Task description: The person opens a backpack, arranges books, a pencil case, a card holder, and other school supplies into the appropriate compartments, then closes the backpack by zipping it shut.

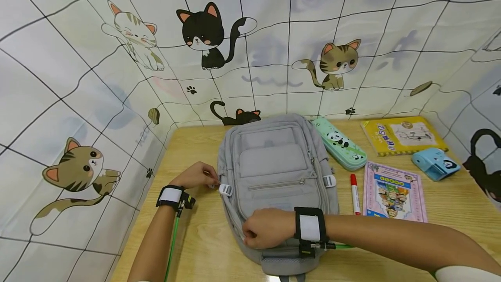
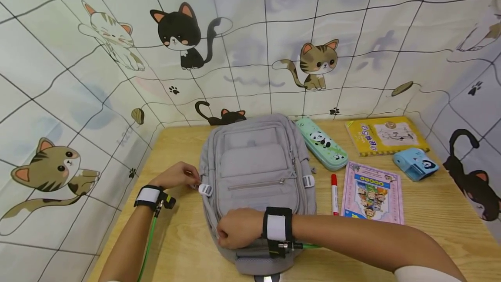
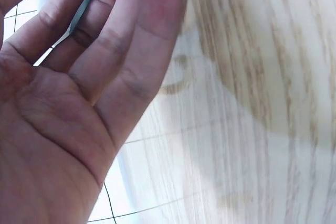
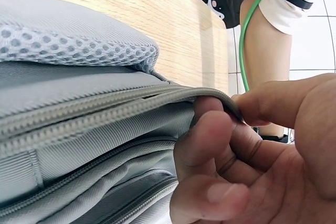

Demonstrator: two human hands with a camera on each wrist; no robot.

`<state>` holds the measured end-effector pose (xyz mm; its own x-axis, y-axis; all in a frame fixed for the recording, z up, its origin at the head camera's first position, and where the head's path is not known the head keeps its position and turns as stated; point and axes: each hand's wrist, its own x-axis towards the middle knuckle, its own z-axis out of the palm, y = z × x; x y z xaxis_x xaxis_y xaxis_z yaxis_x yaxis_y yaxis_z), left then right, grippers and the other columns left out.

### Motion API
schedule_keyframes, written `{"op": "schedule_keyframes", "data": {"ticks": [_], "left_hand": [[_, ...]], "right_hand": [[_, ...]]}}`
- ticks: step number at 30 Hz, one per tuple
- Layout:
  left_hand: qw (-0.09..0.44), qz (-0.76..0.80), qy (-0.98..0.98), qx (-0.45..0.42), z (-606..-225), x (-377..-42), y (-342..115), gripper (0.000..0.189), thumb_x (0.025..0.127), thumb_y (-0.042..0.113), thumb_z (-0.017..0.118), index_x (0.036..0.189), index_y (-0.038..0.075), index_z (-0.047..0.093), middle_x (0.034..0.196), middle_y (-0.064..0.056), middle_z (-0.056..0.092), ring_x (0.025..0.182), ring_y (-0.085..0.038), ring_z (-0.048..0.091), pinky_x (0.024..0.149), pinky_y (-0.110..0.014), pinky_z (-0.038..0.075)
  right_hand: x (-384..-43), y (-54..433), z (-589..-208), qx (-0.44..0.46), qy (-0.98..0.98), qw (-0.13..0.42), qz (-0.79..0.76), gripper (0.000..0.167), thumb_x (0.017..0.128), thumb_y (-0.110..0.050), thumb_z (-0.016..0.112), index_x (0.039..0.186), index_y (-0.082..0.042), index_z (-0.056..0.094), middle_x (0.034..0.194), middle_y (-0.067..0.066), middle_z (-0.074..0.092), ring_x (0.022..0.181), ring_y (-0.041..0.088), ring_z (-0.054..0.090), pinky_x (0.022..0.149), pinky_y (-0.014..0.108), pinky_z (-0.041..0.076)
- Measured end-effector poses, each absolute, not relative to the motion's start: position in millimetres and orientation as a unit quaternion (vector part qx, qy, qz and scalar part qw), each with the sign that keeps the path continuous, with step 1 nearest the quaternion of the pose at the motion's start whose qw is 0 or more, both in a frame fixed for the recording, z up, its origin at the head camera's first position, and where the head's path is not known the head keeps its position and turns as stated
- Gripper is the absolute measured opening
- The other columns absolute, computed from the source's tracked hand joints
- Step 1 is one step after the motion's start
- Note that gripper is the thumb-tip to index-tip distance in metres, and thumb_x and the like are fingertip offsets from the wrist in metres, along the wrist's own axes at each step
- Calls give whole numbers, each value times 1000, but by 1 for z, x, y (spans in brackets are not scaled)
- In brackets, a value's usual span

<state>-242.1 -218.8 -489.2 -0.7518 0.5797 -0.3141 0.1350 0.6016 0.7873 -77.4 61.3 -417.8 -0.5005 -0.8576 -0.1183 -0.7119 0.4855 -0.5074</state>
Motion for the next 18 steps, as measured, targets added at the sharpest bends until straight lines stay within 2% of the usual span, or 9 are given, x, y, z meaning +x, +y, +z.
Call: {"op": "schedule_keyframes", "data": {"ticks": [7, 11, 14, 15, 18], "left_hand": [[272, 387, 855, 213, -487, -245, -218, 8, 84, 15, 66, 87, 8, 70, 88, -9, 68, 75, -26, 65, 69, -41, 54], [255, 356, 868, 236, -477, -241, -211, 10, 85, 13, 65, 92, 6, 67, 90, -10, 67, 80, -28, 64, 72, -41, 52], [218, 301, 894, 251, -459, -228, -200, 20, 86, 16, 63, 104, 8, 64, 104, -9, 62, 98, -28, 60, 82, -41, 49], [207, 279, 904, 252, -452, -221, -196, 27, 85, 18, 63, 111, 7, 61, 114, -10, 58, 108, -28, 55, 87, -42, 46], [176, 228, 922, 259, -431, -200, -184, 51, 84, 21, 64, 130, 6, 48, 138, -14, 36, 133, -33, 30, 99, -49, 38]], "right_hand": [[-79, 62, -415, -470, 839, 183, -204, 31, 88, -28, 57, 59, -22, 47, 50, -16, 37, 41, -5, 32, 39, 13, 28], [-82, 65, -411, -473, 832, 200, -211, 25, 85, -25, 61, 63, -21, 50, 53, -17, 42, 44, -6, 35, 42, 11, 31], [-84, 69, -403, -463, 825, 232, -226, 18, 81, -22, 64, 68, -19, 52, 57, -16, 45, 46, -5, 38, 44, 12, 33], [-86, 70, -400, -459, 823, 243, -231, 16, 80, -21, 64, 70, -19, 52, 57, -16, 46, 46, -4, 38, 44, 13, 33], [-91, 74, -389, -444, 823, 258, -245, 14, 79, -17, 64, 72, -19, 52, 58, -13, 45, 45, -1, 37, 44, 15, 33]]}}
